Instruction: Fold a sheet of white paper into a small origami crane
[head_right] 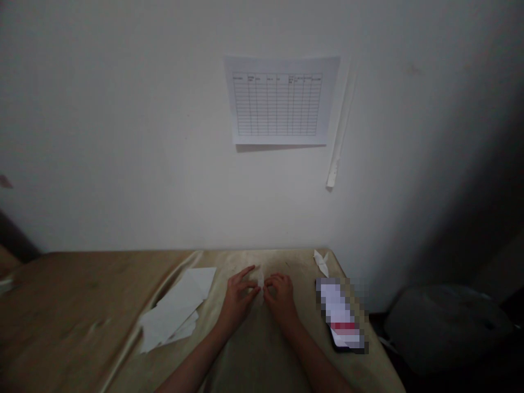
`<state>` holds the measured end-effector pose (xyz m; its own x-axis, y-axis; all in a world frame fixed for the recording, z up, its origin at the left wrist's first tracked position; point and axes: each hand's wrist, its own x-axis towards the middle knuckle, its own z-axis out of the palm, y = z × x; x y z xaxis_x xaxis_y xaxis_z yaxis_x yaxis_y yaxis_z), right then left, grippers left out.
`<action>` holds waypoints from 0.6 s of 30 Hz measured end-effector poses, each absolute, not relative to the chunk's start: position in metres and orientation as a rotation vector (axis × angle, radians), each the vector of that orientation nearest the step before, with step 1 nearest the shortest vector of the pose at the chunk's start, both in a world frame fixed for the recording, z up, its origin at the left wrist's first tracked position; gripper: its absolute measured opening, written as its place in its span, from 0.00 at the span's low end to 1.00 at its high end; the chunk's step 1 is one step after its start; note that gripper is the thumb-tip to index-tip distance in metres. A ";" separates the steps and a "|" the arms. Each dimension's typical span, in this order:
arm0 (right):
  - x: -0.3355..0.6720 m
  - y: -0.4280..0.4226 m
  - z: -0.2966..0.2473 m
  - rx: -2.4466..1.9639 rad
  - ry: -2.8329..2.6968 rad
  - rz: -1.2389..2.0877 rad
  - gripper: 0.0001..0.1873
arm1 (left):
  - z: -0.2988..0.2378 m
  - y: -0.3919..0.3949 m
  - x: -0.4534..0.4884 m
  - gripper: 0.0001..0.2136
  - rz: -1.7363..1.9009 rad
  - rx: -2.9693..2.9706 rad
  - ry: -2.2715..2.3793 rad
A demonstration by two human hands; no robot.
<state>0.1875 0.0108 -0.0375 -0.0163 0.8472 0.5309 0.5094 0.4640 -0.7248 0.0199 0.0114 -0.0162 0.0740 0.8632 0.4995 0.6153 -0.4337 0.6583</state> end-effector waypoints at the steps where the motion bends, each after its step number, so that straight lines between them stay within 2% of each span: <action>1: 0.187 0.011 -0.038 -1.189 -1.674 0.410 0.07 | -0.016 0.012 0.019 0.02 1.292 2.083 1.482; 18: 0.189 0.014 -0.044 -1.103 -1.664 0.424 0.07 | -0.022 0.012 0.020 0.02 1.320 2.041 1.468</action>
<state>0.1894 0.0144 -0.0439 -0.0289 0.8257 0.5634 0.4553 0.5126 -0.7280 0.0198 0.0123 -0.0222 0.0550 0.8645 0.4997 0.5882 -0.4325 0.6834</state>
